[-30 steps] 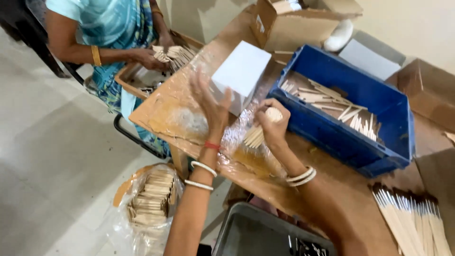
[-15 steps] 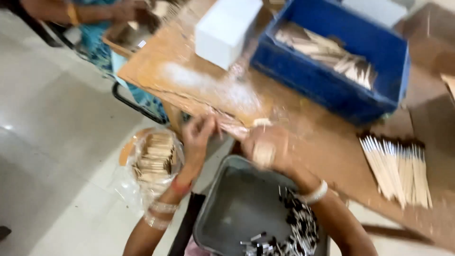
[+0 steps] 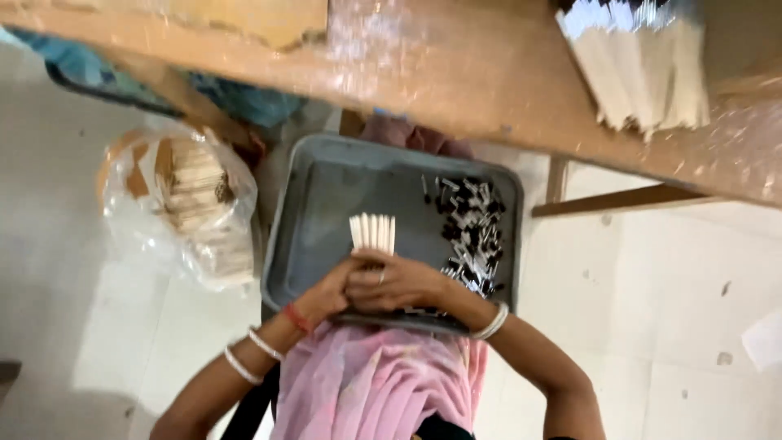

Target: The recorder is assembling brushes by attaching black tips to wooden sticks in a factory setting.

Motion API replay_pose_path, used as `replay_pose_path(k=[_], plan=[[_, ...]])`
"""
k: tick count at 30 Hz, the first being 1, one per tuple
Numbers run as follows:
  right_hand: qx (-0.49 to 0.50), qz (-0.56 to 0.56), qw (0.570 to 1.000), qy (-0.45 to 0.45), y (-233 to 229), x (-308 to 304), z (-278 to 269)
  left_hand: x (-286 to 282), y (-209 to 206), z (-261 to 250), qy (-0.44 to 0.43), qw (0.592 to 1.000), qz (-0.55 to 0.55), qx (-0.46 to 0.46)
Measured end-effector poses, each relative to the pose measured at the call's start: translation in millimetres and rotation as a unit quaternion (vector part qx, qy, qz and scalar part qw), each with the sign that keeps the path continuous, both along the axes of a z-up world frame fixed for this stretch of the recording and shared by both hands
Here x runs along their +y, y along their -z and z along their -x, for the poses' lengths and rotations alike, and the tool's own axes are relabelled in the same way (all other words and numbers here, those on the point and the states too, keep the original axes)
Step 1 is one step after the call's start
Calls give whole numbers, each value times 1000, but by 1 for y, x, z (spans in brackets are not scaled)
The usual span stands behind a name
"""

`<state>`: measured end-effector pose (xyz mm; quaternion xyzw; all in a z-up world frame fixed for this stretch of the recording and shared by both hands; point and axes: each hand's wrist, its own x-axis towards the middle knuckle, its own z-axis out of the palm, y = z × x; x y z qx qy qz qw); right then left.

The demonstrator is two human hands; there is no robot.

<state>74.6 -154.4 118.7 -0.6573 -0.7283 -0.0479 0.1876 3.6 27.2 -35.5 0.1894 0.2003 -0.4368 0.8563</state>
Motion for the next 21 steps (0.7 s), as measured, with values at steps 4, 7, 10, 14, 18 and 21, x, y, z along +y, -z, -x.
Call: replay_pose_path(k=[4, 7, 10, 14, 18, 21], plan=[[210, 3, 975, 70, -45, -20, 11, 7, -65, -31, -85, 993, -79, 15], [359, -48, 915, 177, -58, -28, -1, 26, -126, -59, -180, 959, -179, -125], [294, 94, 936, 169, -18, -25, 22, 34, -128, -50, -199, 943, -240, -118], [146, 136, 978, 59, -26, -21, 21, 41, -106, -29, -181, 947, -242, -106], [175, 207, 962, 47, -40, -70, -9, 47, -91, -20, -123, 961, -232, -86], [120, 336, 906, 227, -78, -97, -46, 46, -100, -23, -130, 965, -220, -59]])
